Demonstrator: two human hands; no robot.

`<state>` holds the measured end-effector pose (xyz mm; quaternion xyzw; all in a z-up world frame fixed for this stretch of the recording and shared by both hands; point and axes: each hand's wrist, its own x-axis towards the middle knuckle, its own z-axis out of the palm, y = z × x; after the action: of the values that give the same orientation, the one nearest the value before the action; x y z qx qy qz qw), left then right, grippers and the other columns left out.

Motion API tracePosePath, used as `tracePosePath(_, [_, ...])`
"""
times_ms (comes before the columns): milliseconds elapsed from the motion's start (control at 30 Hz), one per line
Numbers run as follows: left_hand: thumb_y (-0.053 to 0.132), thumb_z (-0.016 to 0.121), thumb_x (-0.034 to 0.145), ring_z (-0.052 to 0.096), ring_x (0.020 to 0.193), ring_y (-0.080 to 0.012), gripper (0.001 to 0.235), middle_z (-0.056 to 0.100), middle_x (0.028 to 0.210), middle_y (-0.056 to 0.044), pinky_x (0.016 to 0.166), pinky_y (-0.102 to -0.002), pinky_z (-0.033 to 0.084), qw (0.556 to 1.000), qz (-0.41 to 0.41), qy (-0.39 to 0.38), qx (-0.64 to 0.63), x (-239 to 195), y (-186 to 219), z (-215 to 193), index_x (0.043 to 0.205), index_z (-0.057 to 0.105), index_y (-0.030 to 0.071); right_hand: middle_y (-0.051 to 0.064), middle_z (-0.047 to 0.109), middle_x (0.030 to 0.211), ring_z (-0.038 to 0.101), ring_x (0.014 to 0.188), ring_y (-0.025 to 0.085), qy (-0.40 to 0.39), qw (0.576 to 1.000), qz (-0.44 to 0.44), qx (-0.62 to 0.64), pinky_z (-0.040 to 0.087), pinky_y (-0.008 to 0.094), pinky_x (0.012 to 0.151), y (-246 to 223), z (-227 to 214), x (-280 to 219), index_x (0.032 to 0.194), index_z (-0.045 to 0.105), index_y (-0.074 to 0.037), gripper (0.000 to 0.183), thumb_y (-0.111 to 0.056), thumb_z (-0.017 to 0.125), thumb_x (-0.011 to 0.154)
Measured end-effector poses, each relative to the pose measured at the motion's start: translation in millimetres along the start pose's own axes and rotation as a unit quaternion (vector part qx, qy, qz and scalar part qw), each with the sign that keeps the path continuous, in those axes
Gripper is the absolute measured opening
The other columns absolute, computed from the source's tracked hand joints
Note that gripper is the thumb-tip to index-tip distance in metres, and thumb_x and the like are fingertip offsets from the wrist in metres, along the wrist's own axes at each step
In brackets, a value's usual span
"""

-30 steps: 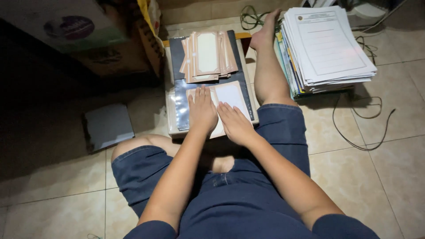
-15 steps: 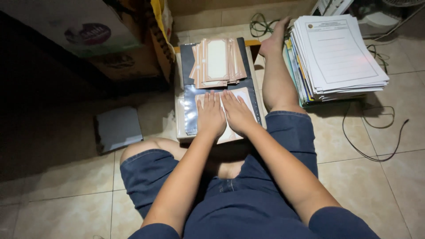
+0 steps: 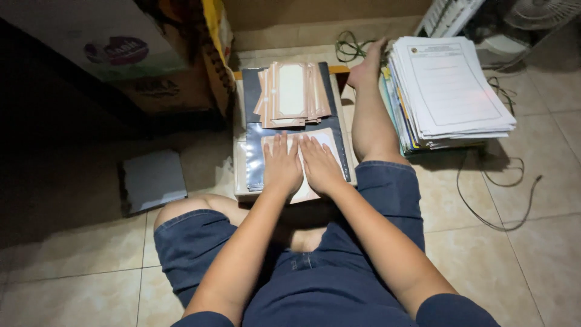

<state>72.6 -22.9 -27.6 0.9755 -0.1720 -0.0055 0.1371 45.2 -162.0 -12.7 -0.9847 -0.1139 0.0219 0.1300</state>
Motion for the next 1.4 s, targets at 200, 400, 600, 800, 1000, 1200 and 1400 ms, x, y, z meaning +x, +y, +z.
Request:
tracePosePath(200, [0.042, 0.026, 0.105, 0.021, 0.155, -0.0366, 0.058, 0.029, 0.166, -0.018, 0.121, -0.063, 0.012, 0.999, -0.031, -0.011, 0.017, 14.8, 4.1, 10.8, 0.160, 0.035, 0.026, 0.017, 0.033, 0.165, 0.028, 0.153, 0.031, 0.006, 0.999, -0.003, -0.032, 0.020, 0.050, 0.122, 0.0, 5.1, -20.0, 0.159, 0.033, -0.004, 0.055, -0.021, 0.035, 0.106])
tracePosePath(400, [0.038, 0.025, 0.107, 0.017, 0.157, -0.0351, 0.056, 0.025, 0.168, -0.018, 0.122, -0.060, 0.010, 0.999, -0.046, -0.023, 0.007, 15.9, 9.1, 3.1, 0.161, 0.033, 0.026, 0.018, 0.032, 0.165, 0.028, 0.152, 0.033, -0.012, 1.000, -0.012, -0.006, 0.019, 0.049, 0.122, -22.1, -16.2, -80.1, 0.158, 0.032, -0.002, 0.058, -0.019, 0.035, 0.103])
tracePosePath(600, [0.035, 0.031, 0.104, 0.016, 0.157, -0.0362, 0.059, 0.024, 0.168, -0.019, 0.122, -0.060, 0.014, 0.999, -0.005, -0.031, 0.004, -8.0, 10.4, 5.9, 0.160, 0.033, 0.018, 0.018, 0.030, 0.166, 0.026, 0.153, 0.033, -0.017, 1.000, 0.007, -0.019, 0.019, 0.050, 0.122, -2.0, -4.2, -30.8, 0.159, 0.033, -0.004, 0.059, -0.020, 0.039, 0.102])
tracePosePath(800, [0.033, 0.027, 0.103, 0.021, 0.155, -0.0338, 0.059, 0.029, 0.166, -0.015, 0.122, -0.056, 0.015, 0.999, 0.014, -0.037, 0.024, -4.4, 7.6, -1.3, 0.159, 0.034, 0.017, 0.019, 0.033, 0.164, 0.028, 0.153, 0.035, -0.003, 1.000, 0.013, -0.019, 0.020, 0.051, 0.121, -5.4, -7.3, -19.2, 0.157, 0.035, -0.003, 0.057, -0.019, 0.038, 0.102])
tracePosePath(1000, [0.033, 0.024, 0.104, 0.016, 0.157, -0.0337, 0.060, 0.024, 0.168, -0.015, 0.123, -0.056, 0.011, 0.999, -0.007, -0.051, 0.012, 22.3, 5.3, -1.3, 0.162, 0.028, 0.018, 0.019, 0.031, 0.165, 0.026, 0.153, 0.035, -0.025, 1.000, 0.000, -0.018, 0.020, 0.051, 0.121, -19.8, -16.5, -69.6, 0.157, 0.036, -0.004, 0.056, -0.019, 0.035, 0.103])
tracePosePath(1200, [0.033, 0.025, 0.103, 0.015, 0.157, -0.0352, 0.062, 0.022, 0.169, -0.016, 0.123, -0.057, 0.011, 0.997, 0.012, -0.071, 0.014, -9.3, 13.9, -20.1, 0.162, 0.026, 0.014, 0.018, 0.029, 0.166, 0.023, 0.154, 0.037, -0.042, 0.999, 0.025, -0.002, 0.017, 0.053, 0.121, -13.4, -15.8, -53.2, 0.159, 0.034, -0.009, 0.057, -0.021, 0.035, 0.103])
tracePosePath(1400, [0.033, 0.023, 0.104, 0.014, 0.157, -0.0318, 0.061, 0.019, 0.170, -0.012, 0.124, -0.056, 0.011, 0.996, 0.025, -0.081, 0.027, -1.8, 1.7, -2.8, 0.162, 0.025, 0.016, 0.018, 0.029, 0.166, 0.023, 0.154, 0.036, -0.030, 0.999, 0.010, -0.024, 0.016, 0.054, 0.121, -5.5, -11.0, -24.4, 0.160, 0.033, -0.009, 0.059, -0.022, 0.036, 0.103])
